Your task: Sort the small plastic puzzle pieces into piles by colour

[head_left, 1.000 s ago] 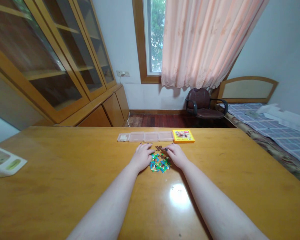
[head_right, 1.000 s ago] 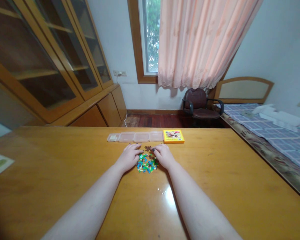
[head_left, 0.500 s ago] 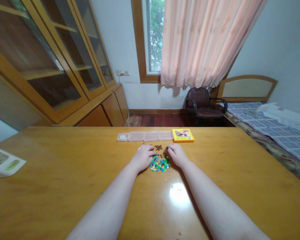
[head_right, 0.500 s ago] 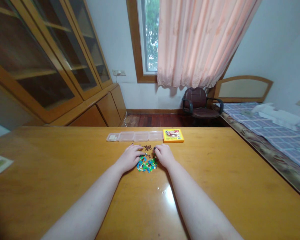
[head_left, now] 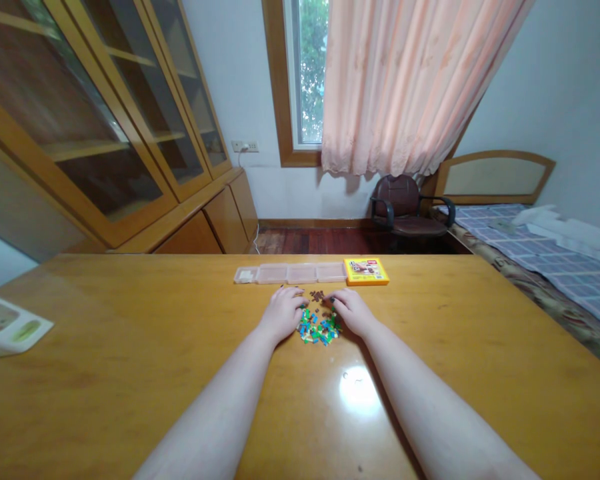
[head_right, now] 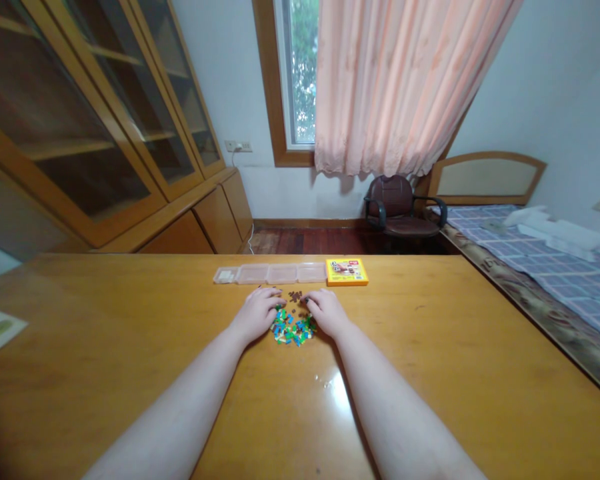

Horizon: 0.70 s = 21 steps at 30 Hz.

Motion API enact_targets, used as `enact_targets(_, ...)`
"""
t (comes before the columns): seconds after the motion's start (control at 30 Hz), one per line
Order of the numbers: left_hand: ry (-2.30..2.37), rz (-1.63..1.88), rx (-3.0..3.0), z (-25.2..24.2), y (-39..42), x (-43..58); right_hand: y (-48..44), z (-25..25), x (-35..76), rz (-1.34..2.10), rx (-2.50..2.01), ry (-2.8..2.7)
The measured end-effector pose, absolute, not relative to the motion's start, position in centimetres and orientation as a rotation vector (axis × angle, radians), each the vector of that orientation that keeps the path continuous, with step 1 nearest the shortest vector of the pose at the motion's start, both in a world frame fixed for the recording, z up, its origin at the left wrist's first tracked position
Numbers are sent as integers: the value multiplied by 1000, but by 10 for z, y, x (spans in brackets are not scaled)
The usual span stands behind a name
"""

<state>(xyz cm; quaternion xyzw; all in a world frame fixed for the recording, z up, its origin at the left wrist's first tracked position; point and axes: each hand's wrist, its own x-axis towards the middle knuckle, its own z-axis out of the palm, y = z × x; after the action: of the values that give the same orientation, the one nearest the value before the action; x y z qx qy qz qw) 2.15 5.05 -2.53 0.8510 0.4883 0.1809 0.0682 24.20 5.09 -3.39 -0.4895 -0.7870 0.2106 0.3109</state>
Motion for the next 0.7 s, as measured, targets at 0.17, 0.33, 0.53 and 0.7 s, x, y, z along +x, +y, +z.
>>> enact_targets(0.17,1215,457,2651,-26,47,24,51,-32,242,512,-1232,-2174)
enact_targets(0.33,1373,485,2603,-30,49,23,51,-34,241,424,-1160,-2283)
enact_targets(0.53,1309,611,2639,-23,49,22,52,-36,240,317,-1238,-2317)
enact_targets(0.7,1341,573,2651,-23,50,21,52,-35,240,331,-1337,-2235)
